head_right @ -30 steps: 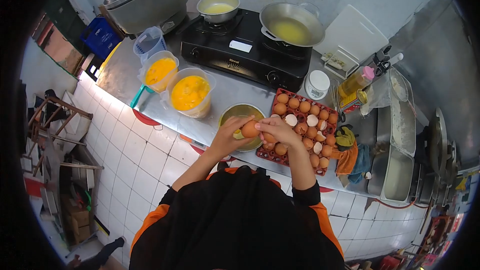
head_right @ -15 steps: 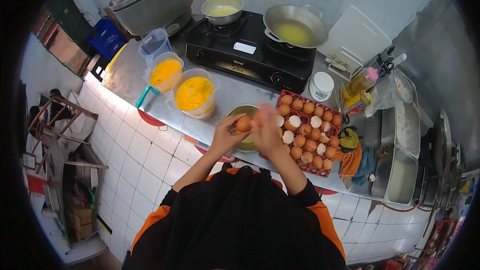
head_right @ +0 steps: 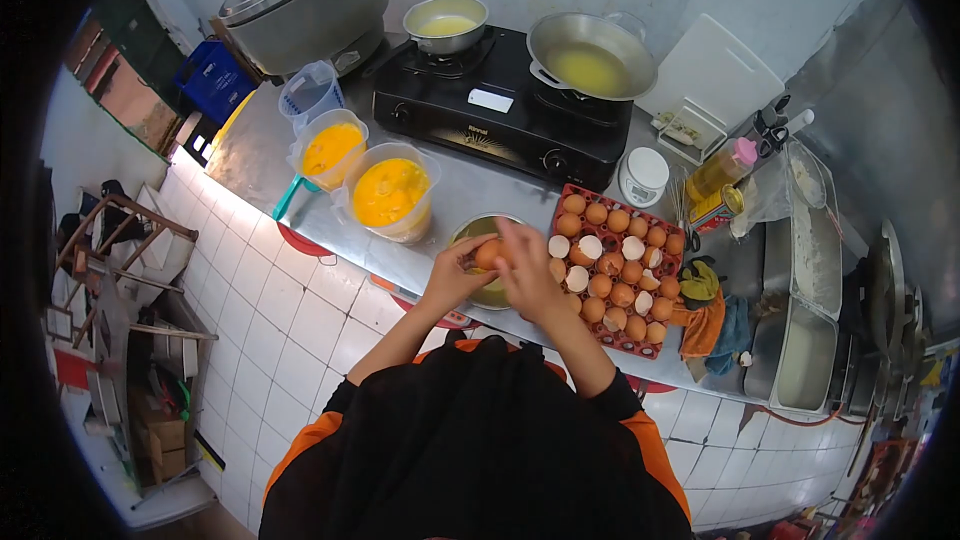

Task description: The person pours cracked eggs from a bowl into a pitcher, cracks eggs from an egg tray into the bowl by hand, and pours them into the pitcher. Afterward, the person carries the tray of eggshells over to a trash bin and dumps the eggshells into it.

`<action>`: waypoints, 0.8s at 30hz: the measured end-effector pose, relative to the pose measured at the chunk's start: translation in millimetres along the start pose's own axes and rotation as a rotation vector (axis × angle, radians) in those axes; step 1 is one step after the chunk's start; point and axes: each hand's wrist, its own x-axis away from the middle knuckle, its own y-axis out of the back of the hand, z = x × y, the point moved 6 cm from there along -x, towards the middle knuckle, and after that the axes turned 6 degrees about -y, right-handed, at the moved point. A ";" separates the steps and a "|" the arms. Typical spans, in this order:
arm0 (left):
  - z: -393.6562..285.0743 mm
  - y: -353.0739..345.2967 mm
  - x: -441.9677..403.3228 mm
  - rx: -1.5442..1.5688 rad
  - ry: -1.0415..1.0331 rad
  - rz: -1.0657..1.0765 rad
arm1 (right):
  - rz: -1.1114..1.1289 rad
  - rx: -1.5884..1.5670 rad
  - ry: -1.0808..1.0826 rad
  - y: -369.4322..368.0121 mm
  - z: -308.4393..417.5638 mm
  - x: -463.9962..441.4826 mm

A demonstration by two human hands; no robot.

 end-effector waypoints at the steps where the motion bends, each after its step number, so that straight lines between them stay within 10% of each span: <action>1: 1.3 0.1 -0.4 -0.032 -0.003 0.011 | 0.062 0.056 0.044 -13.3 -2.5 2.4; 5: 10.8 3.7 3.5 0.052 0.012 0.000 | 0.042 -0.238 -0.164 -9.7 -17.4 1.8; 9: 8.2 5.7 0.5 0.071 0.055 -0.003 | -0.119 -1.475 -0.670 -12.8 -51.2 3.1; 15: 8.1 3.4 -5.7 0.140 0.032 0.034 | 0.376 -0.673 -0.719 -22.9 -60.6 10.3; 24: 28.6 10.9 -4.4 0.304 0.096 0.004 | 0.278 -0.424 -0.397 -22.3 -55.7 -1.7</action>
